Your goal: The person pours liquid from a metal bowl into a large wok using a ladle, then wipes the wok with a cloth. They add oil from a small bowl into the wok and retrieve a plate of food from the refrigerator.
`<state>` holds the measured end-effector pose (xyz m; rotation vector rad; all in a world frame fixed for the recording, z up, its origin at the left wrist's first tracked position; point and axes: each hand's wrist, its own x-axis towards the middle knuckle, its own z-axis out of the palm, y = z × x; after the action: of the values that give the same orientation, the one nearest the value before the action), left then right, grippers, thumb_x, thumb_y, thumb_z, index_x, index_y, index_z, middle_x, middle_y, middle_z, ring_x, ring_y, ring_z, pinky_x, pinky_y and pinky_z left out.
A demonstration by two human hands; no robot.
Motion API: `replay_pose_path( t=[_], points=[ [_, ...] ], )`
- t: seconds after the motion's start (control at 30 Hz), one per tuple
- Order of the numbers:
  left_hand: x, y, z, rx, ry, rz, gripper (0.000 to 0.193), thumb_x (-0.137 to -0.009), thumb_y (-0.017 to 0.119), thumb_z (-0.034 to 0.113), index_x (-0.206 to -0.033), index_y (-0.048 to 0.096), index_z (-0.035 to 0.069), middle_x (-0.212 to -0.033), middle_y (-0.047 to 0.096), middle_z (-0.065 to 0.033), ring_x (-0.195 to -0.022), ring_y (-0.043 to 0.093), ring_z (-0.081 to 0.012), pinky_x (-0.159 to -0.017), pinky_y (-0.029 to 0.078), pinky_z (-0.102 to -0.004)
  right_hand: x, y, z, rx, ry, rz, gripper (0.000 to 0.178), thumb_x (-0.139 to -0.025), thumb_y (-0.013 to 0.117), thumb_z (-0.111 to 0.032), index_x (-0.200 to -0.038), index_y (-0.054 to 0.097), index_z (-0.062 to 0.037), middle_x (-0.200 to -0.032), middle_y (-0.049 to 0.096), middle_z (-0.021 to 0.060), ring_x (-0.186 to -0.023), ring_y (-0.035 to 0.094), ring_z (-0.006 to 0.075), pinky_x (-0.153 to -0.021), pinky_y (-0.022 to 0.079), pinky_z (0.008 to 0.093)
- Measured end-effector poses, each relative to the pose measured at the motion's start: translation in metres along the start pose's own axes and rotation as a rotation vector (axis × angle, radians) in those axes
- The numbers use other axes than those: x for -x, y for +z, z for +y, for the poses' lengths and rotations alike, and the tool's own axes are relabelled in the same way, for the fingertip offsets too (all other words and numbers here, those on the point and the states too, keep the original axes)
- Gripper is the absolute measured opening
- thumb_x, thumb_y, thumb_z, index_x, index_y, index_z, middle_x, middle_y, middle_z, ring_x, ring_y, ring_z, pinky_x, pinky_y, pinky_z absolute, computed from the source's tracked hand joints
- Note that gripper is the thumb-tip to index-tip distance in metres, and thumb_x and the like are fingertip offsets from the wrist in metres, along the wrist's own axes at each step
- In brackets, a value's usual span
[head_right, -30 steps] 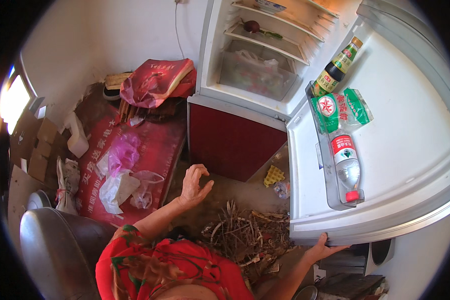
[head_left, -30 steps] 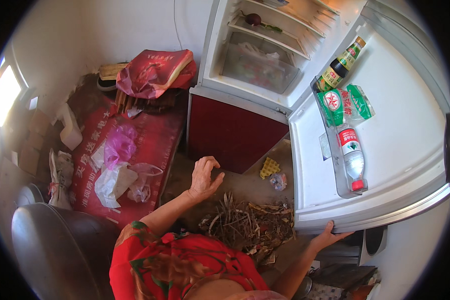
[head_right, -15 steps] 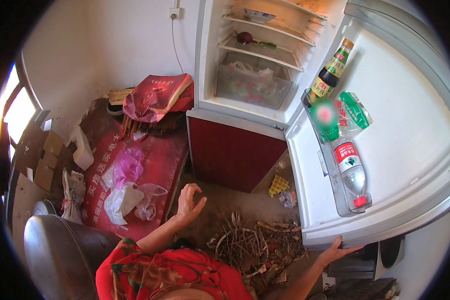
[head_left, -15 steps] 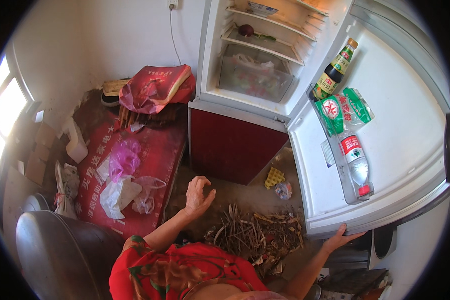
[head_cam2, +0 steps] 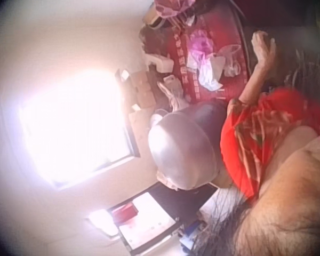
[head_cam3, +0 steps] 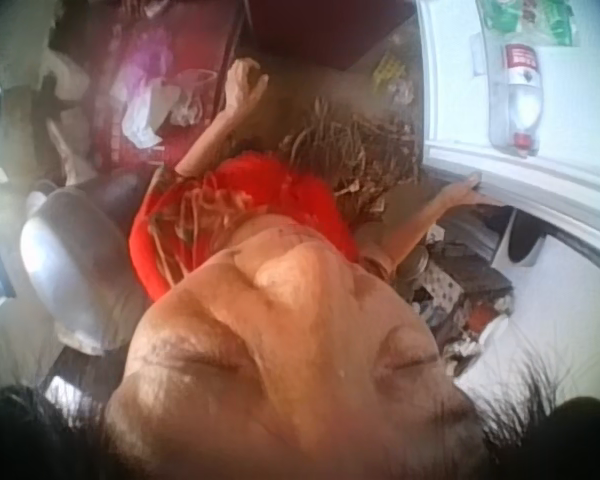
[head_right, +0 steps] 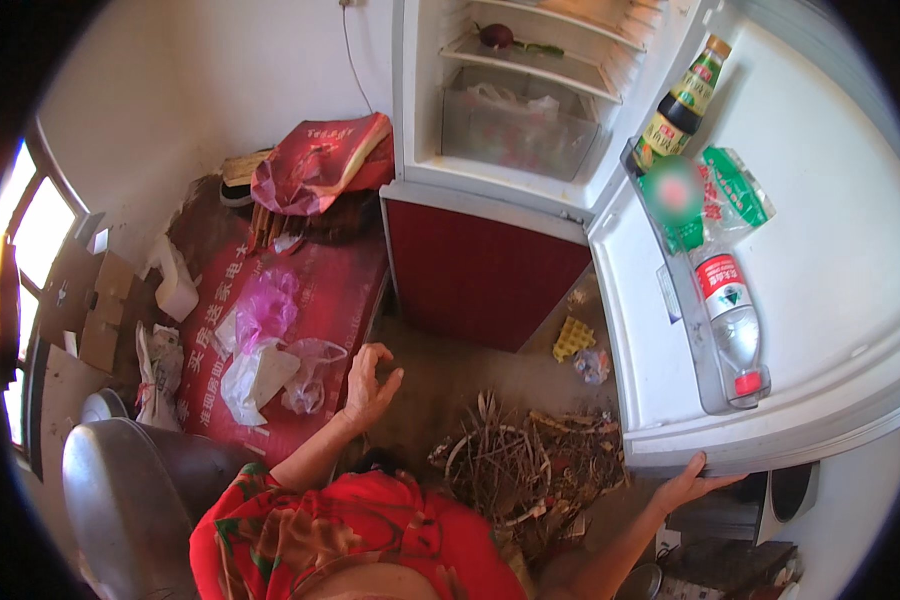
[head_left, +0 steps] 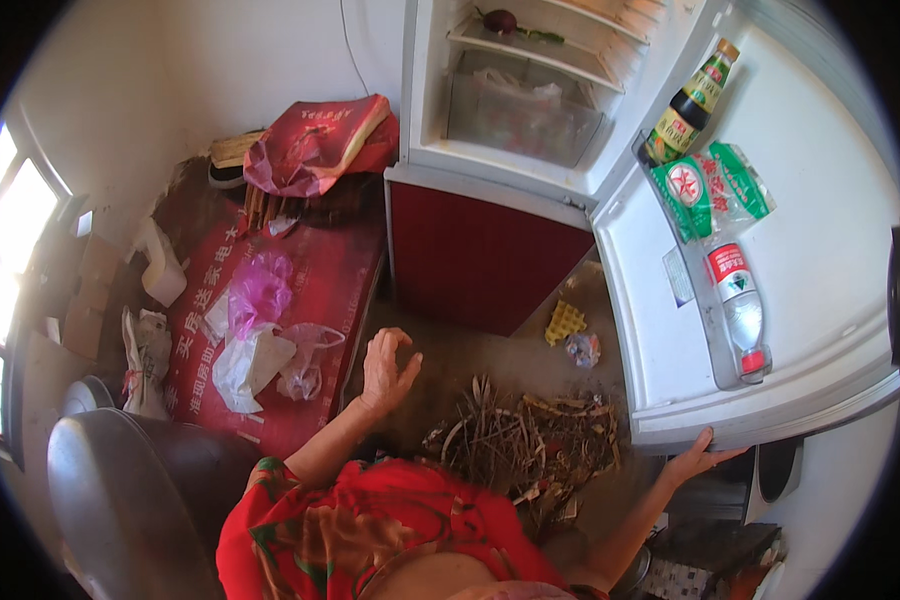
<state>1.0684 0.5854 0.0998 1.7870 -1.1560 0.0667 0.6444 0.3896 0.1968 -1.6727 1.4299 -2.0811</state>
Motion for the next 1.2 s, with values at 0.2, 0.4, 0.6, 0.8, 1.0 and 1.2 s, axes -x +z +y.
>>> replay_pose_path(
  t=[0.2,0.4,0.6,0.8,1.0,1.2],
  points=[
    [-0.002,0.002,-0.004,0.011,0.008,0.004,0.029,-0.069,0.065,0.005,-0.092,0.047,0.005,-0.090,0.050,-0.0114,-0.084,0.050,-0.0293,-0.074,0.040,-0.0379,-0.001,0.002,-0.005,-0.023,0.018,-0.030,0.078,-0.081,0.050,-0.012,-0.141,0.003,0.0033,-0.143,0.016,0.0235,-0.127,0.028,0.0302,-0.104,0.023,0.0379],
    [-0.014,-0.005,-0.013,0.007,0.013,0.016,0.029,-0.069,0.065,0.005,-0.092,0.047,0.004,-0.089,0.049,-0.0125,-0.083,0.050,-0.0306,-0.073,0.041,-0.0382,-0.010,0.007,-0.009,-0.035,0.046,-0.042,0.076,-0.081,0.048,-0.008,-0.142,0.002,0.0029,-0.144,0.013,0.0227,-0.128,0.026,0.0298,-0.105,0.022,0.0377],
    [-0.011,-0.022,-0.033,-0.007,-0.097,0.059,0.026,-0.072,0.063,0.005,-0.094,0.048,0.004,-0.090,0.050,-0.0119,-0.083,0.050,-0.0302,-0.074,0.040,-0.0375,-0.023,0.010,-0.001,-0.040,0.011,-0.112,0.081,-0.086,0.053,-0.017,-0.141,-0.003,0.0033,-0.144,0.012,0.0226,-0.128,0.027,0.0297,-0.105,0.023,0.0379],
    [0.013,-0.046,-0.067,-0.027,-0.275,0.109,0.025,-0.073,0.064,0.008,-0.092,0.049,0.003,-0.087,0.052,-0.0122,-0.083,0.051,-0.0284,-0.076,0.042,-0.0370,-0.012,0.002,0.014,0.268,0.147,0.106,0.079,-0.087,0.053,-0.027,-0.139,0.003,0.0063,-0.134,0.028,0.0243,-0.121,0.035,0.0318,-0.100,0.030,0.0403],
    [0.046,-0.054,-0.119,-0.153,-0.405,0.059,0.024,-0.072,0.064,0.009,-0.091,0.050,0.003,-0.086,0.052,-0.0134,-0.082,0.052,-0.0296,-0.073,0.042,-0.0377,0.087,0.045,0.024,0.180,0.232,-0.153,0.063,-0.089,0.052,-0.018,-0.139,0.020,0.0023,-0.119,0.045,0.0193,-0.106,0.049,0.0265,-0.083,0.045,0.0331],
    [0.127,-0.041,-0.213,-0.242,-0.632,-0.250,0.029,-0.072,0.061,0.015,-0.097,0.053,0.003,-0.094,0.055,-0.0186,-0.087,0.055,-0.0341,-0.075,0.045,-0.0405,0.157,0.133,0.024,-0.182,0.586,-0.775,0.050,-0.090,0.053,-0.013,-0.135,0.034,-0.0039,-0.111,0.052,0.0108,-0.098,0.053,0.0169,-0.077,0.047,0.0282]
  ],
)
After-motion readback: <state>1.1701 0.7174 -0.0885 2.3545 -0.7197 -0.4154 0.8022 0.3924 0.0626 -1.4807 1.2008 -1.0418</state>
